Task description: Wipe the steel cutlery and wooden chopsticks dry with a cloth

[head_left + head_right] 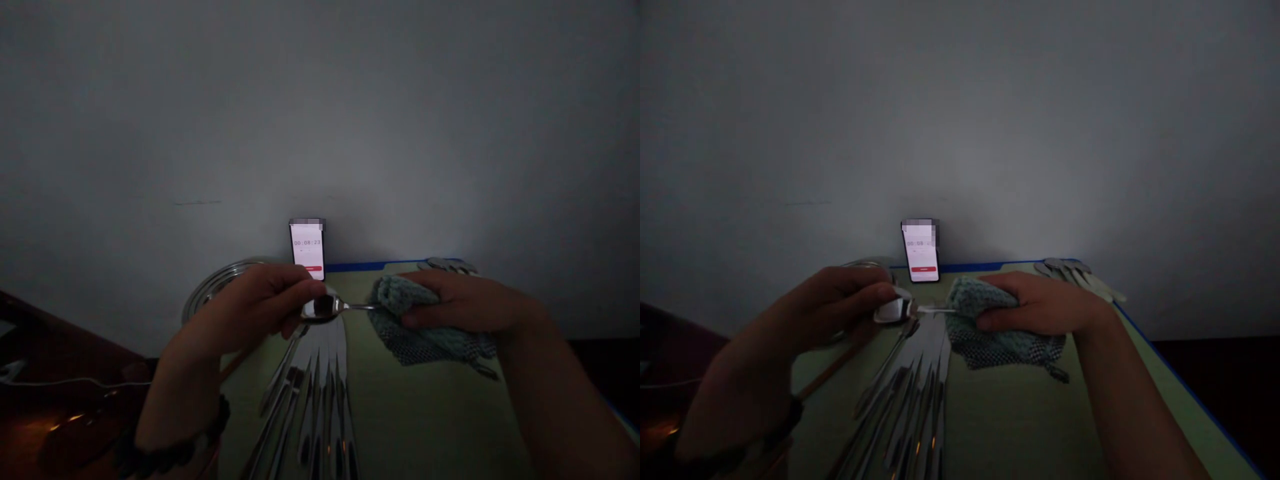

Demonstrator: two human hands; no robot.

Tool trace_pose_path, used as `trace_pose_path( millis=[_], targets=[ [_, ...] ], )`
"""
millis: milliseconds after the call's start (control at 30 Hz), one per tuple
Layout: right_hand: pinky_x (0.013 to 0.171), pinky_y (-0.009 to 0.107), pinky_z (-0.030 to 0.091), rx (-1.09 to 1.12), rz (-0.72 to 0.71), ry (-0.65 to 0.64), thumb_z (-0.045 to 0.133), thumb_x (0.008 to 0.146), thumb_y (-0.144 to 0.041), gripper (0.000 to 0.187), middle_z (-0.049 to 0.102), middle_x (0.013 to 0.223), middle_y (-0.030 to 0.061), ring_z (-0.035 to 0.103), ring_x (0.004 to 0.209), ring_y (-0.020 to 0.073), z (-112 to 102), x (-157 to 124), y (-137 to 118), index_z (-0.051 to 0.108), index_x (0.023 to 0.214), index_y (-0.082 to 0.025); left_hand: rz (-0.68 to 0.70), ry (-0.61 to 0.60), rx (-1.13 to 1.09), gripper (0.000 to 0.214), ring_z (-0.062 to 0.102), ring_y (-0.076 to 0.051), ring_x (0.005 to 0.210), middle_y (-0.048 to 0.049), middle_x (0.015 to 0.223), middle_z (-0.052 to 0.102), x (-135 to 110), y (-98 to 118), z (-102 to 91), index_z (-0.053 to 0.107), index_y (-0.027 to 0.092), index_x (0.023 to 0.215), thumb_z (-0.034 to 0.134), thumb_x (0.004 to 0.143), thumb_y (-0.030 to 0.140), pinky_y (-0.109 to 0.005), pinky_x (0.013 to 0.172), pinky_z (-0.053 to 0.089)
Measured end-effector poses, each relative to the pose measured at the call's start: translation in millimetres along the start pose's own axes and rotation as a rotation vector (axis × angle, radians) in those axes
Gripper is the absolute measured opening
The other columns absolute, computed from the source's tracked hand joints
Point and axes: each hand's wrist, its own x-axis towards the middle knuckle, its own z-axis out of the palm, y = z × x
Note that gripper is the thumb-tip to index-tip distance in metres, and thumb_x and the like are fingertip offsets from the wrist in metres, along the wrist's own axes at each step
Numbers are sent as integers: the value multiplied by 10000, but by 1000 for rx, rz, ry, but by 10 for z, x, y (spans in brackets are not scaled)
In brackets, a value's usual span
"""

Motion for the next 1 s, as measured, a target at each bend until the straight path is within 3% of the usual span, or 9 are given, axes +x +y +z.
trace_pose_path(
  millis=[133,300,400,567,633,767,800,900,1000],
  targets=[
    [693,264,490,-118,-40,252,557,817,-380,315,658,939,15,614,820,171,49,24,-74,567,1090,-222,-53,103,-77,339,378,-56,380,66,445,465,57,-6,69,505,179,679,422,883,437,-148,372,299],
    [566,244,430,-196,-66,589,462,864,-451,257,561,732,-11,527,656,127,177,147,-149,520,839,-202,38,-63,-117,306,479,-67,435,43,530,559,111,8,135,543,172,818,399,908,426,-154,421,367],
    [479,232,369,-195,-112,813,451,866,-471,309,468,617,-31,455,552,102,176,196,-146,477,722,-199,43,-69,-98,310,487,-64,433,46,520,558,102,-1,114,546,171,792,402,914,417,-147,417,364],
    [506,248,420,-100,-257,1177,538,835,-417,200,579,691,-8,548,599,131,171,147,-180,557,813,-219,8,-80,-81,326,494,-65,439,36,544,572,107,-54,101,569,165,823,402,914,430,-150,421,381],
    [586,278,461,-146,-285,1120,548,830,-419,204,635,805,10,595,687,156,201,106,-217,589,900,-232,8,-43,-95,330,498,-68,439,36,542,573,123,-59,116,557,166,808,404,909,441,-151,413,376],
    [788,307,463,-288,-321,430,423,902,-400,331,649,1075,41,612,915,179,301,98,-296,569,1155,-242,28,104,-125,304,517,-70,430,42,523,579,147,-20,129,521,171,722,421,903,394,-148,402,381],
    [822,306,450,-289,-316,314,371,925,-387,364,631,1137,49,602,962,176,327,116,-307,530,1217,-239,32,126,-120,297,520,-67,428,44,517,582,148,-7,126,518,171,703,423,903,369,-147,408,389],
    [839,301,423,-318,-258,264,331,944,-353,366,609,1186,64,583,997,172,373,189,-308,506,1236,-218,37,138,-102,288,531,-65,430,48,508,587,147,12,113,522,173,689,418,906,330,-143,425,410],
    [733,283,415,-400,-218,286,421,911,-362,287,665,995,55,596,845,167,374,234,-285,598,1049,-182,87,98,-121,272,561,-68,471,46,554,607,143,7,121,529,176,726,418,912,341,-141,452,439]
  ],
)
